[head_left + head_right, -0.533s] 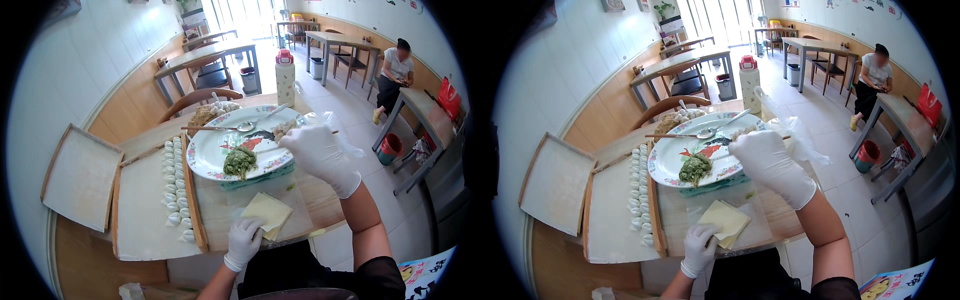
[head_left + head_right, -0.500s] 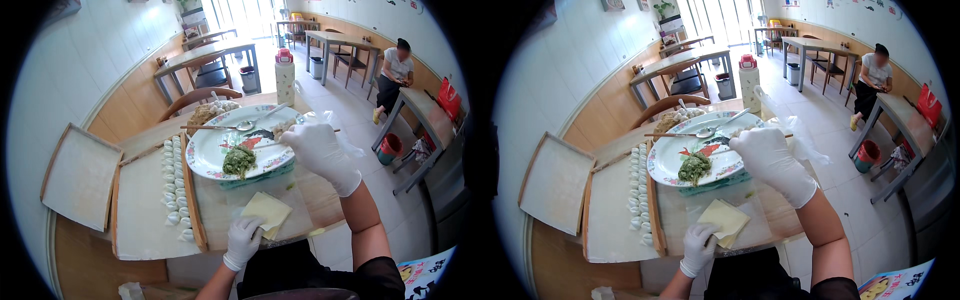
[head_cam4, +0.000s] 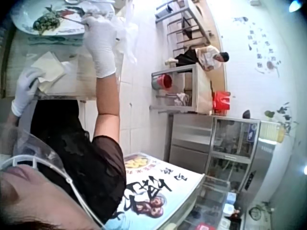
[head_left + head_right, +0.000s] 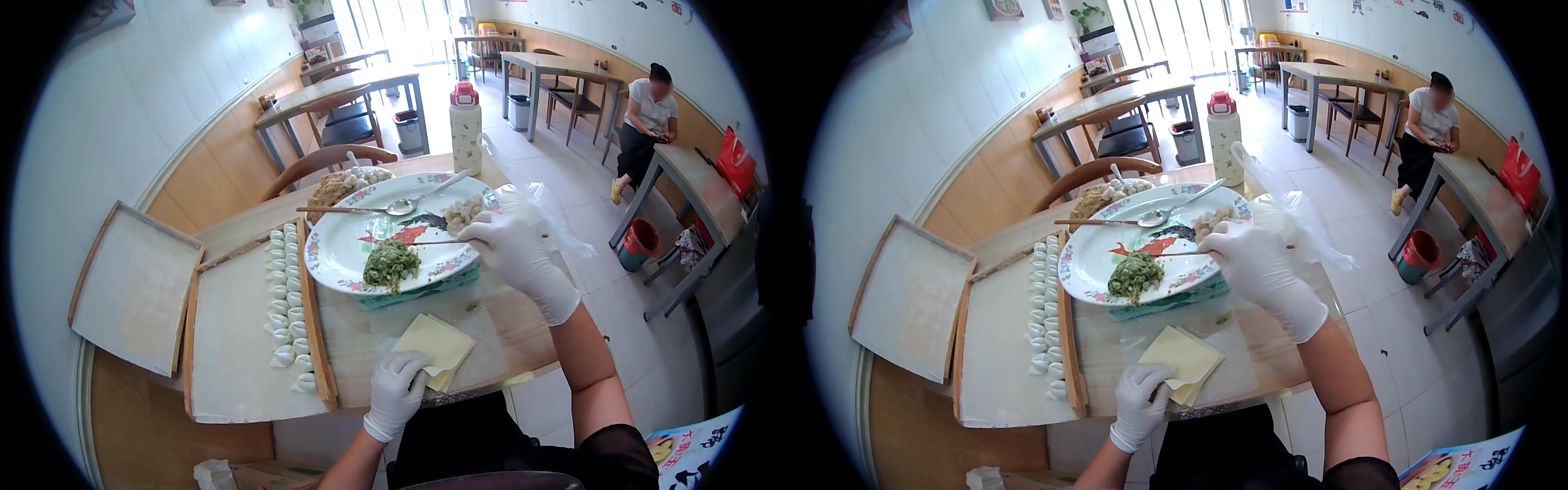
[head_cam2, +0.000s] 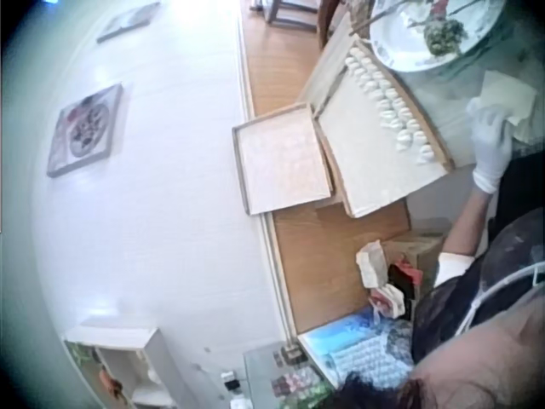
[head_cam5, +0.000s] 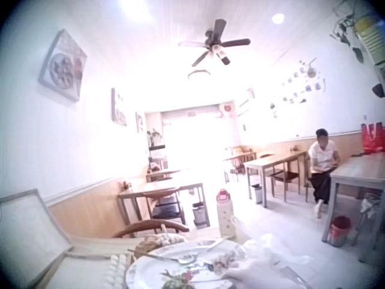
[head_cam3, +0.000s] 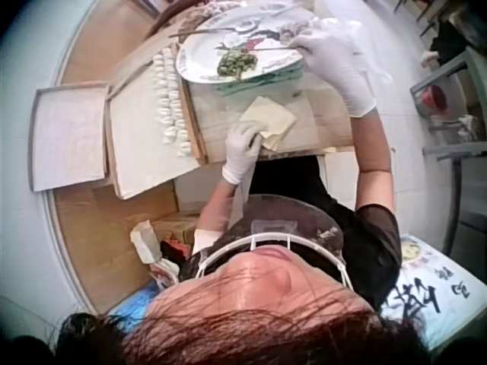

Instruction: The person makes dumplings by scooping filling onto wrappers using a wooden stick, folding the dough wrappers around the filling by hand, and placing the assembled dumplings onto a wooden tray.

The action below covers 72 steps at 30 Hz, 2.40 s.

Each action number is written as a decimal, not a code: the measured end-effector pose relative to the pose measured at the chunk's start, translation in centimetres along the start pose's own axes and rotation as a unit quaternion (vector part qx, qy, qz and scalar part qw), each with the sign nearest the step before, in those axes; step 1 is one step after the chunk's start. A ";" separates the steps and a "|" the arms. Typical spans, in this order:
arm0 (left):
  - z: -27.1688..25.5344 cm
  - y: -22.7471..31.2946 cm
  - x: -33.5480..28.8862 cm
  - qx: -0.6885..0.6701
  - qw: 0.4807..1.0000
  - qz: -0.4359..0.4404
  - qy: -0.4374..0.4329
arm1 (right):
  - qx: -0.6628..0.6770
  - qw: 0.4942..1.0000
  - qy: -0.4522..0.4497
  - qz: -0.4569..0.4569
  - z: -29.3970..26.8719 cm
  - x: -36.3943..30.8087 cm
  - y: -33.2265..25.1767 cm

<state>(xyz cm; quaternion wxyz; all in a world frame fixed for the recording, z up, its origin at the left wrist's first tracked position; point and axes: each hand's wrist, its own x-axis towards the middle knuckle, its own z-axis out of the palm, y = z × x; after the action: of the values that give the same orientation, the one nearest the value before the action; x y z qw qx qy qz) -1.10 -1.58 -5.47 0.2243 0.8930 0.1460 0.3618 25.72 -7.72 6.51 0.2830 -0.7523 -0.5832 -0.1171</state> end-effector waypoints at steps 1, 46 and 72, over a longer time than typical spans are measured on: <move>0.1 0.1 0.1 0.002 1.000 0.004 -0.001 | 0.004 1.000 0.009 -0.022 1.2 0.1 0.4; 0.7 0.2 -1.8 0.082 0.991 0.088 0.065 | 0.060 0.994 -0.086 -0.020 3.6 -13.3 -1.1; -1.3 2.6 0.3 0.031 0.997 -0.064 0.024 | 0.142 0.983 -0.119 0.019 4.7 -11.9 -0.9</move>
<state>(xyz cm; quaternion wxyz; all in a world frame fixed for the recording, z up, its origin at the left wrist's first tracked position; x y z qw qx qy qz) -1.51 -3.33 -3.12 0.2154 0.8792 0.2198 0.3637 20.71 -14.61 -3.06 0.3171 -0.7244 -0.6088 0.0628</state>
